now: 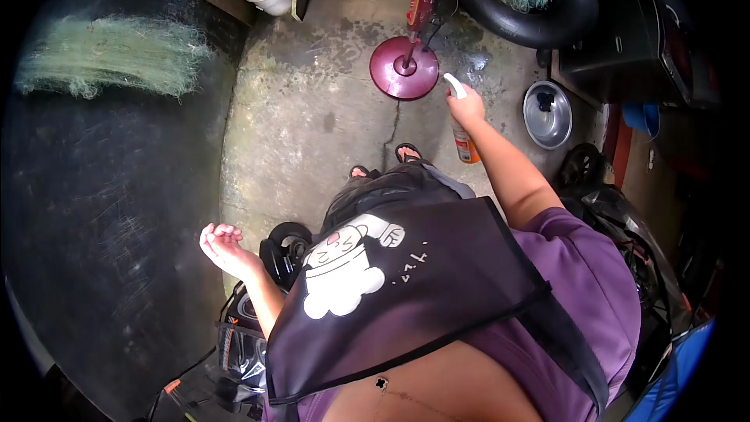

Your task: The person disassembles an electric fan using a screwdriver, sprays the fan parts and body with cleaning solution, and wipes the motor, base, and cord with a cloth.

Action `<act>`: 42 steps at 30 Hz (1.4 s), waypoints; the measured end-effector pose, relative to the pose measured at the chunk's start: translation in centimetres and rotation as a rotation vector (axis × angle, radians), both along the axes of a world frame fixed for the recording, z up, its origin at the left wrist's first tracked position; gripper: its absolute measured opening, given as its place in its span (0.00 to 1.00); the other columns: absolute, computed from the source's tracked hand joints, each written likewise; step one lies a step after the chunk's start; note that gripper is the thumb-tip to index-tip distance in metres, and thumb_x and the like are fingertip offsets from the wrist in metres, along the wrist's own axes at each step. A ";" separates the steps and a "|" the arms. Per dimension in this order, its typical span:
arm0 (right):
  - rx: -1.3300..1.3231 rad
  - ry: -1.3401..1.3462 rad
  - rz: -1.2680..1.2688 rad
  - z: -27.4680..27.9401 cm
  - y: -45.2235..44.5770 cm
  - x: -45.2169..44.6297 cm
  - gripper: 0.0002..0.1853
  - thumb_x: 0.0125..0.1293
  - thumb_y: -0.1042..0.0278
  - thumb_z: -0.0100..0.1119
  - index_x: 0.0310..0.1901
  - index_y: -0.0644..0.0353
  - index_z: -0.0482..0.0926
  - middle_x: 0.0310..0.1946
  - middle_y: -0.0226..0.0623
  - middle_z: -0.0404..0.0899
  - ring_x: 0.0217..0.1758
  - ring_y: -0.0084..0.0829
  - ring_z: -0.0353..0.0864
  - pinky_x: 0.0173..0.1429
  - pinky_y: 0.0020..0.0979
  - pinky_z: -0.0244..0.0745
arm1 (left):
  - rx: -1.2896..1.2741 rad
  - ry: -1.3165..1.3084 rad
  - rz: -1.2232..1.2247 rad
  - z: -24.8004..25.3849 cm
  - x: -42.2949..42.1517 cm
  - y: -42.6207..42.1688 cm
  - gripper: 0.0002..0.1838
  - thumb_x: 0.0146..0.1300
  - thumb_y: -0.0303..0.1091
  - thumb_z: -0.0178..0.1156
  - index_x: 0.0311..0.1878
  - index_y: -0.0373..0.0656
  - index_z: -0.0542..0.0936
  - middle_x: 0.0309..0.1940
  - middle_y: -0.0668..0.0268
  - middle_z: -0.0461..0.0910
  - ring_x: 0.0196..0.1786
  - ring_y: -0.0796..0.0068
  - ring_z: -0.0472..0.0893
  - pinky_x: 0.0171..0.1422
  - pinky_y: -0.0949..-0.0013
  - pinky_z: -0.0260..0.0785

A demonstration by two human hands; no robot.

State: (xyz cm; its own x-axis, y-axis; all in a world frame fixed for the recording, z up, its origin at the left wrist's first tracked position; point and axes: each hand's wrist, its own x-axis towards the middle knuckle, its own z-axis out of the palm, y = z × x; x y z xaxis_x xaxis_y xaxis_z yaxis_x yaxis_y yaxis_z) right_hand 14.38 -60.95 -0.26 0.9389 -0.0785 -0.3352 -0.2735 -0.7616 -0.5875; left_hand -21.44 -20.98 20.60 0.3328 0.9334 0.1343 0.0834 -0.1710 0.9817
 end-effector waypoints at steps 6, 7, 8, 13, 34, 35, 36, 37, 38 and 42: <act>-0.075 0.121 0.054 0.0 -1.2 -1.1 0.12 0.57 0.60 0.63 0.44 0.44 0.84 0.43 0.40 0.86 0.50 0.46 0.84 0.55 0.43 0.77 | 0.130 -0.004 0.045 2.2 1.3 -3.6 0.14 0.77 0.44 0.48 0.52 0.42 0.73 0.31 0.67 0.76 0.32 0.76 0.74 0.38 0.73 0.67; -0.075 0.126 0.061 -0.4 -1.3 -1.1 0.12 0.57 0.60 0.63 0.44 0.44 0.84 0.43 0.40 0.86 0.50 0.46 0.84 0.55 0.43 0.77 | 0.146 -0.013 0.052 2.3 1.3 -4.1 0.15 0.77 0.44 0.48 0.52 0.42 0.73 0.31 0.67 0.76 0.33 0.76 0.74 0.38 0.72 0.67; -0.044 0.123 0.059 -1.2 -1.6 -1.2 0.12 0.57 0.60 0.63 0.44 0.43 0.84 0.44 0.40 0.86 0.51 0.46 0.84 0.55 0.43 0.77 | 0.143 -0.017 0.042 2.1 1.1 -4.5 0.15 0.78 0.44 0.48 0.52 0.42 0.73 0.31 0.66 0.76 0.34 0.76 0.74 0.39 0.72 0.67; -0.006 0.097 0.095 -2.7 -3.2 -0.2 0.12 0.57 0.61 0.63 0.44 0.46 0.85 0.42 0.41 0.86 0.49 0.44 0.85 0.54 0.41 0.78 | 0.148 0.018 0.040 2.0 0.7 -6.7 0.15 0.78 0.44 0.47 0.52 0.42 0.72 0.31 0.66 0.76 0.34 0.75 0.74 0.39 0.72 0.66; -0.003 0.167 0.205 -4.2 1.9 3.8 0.20 0.60 0.53 0.59 0.53 0.46 0.84 0.52 0.44 0.84 0.59 0.47 0.82 0.62 0.46 0.75 | 0.192 -0.037 0.134 3.6 -1.8 -9.6 0.15 0.78 0.45 0.48 0.53 0.42 0.72 0.30 0.65 0.77 0.33 0.74 0.74 0.40 0.72 0.66; -0.001 0.168 0.211 -3.1 2.6 4.0 0.20 0.60 0.53 0.59 0.53 0.46 0.84 0.52 0.44 0.84 0.59 0.47 0.82 0.62 0.46 0.75 | 0.194 -0.037 0.136 3.7 -1.8 -9.7 0.15 0.78 0.45 0.48 0.53 0.42 0.72 0.30 0.65 0.77 0.33 0.74 0.74 0.40 0.72 0.66; -0.024 0.178 0.210 -2.3 3.1 4.2 0.21 0.60 0.53 0.59 0.54 0.46 0.84 0.52 0.43 0.84 0.59 0.47 0.82 0.62 0.45 0.75 | 0.196 -0.037 0.136 3.8 -1.8 -9.8 0.15 0.78 0.45 0.48 0.54 0.42 0.72 0.30 0.65 0.77 0.33 0.74 0.74 0.40 0.72 0.66; -0.047 0.187 0.207 -2.0 3.3 4.2 0.21 0.59 0.54 0.59 0.54 0.46 0.84 0.53 0.43 0.84 0.59 0.47 0.82 0.63 0.45 0.75 | 0.197 -0.038 0.134 3.8 -1.9 -9.8 0.15 0.78 0.45 0.48 0.54 0.42 0.72 0.30 0.65 0.77 0.33 0.75 0.74 0.40 0.72 0.66; -0.066 0.179 0.223 -2.6 3.4 4.2 0.21 0.60 0.54 0.58 0.55 0.45 0.84 0.53 0.43 0.84 0.59 0.47 0.82 0.63 0.45 0.75 | 0.198 -0.040 0.136 3.8 -2.0 -9.8 0.15 0.78 0.45 0.48 0.54 0.42 0.72 0.30 0.65 0.77 0.33 0.75 0.74 0.40 0.72 0.66; -0.088 0.132 0.265 -3.7 1.3 3.5 0.22 0.59 0.50 0.64 0.54 0.48 0.84 0.51 0.47 0.84 0.56 0.49 0.83 0.60 0.46 0.76 | 0.203 -0.052 0.152 3.7 -2.5 -9.5 0.15 0.78 0.44 0.48 0.54 0.42 0.71 0.31 0.66 0.77 0.33 0.75 0.74 0.40 0.72 0.65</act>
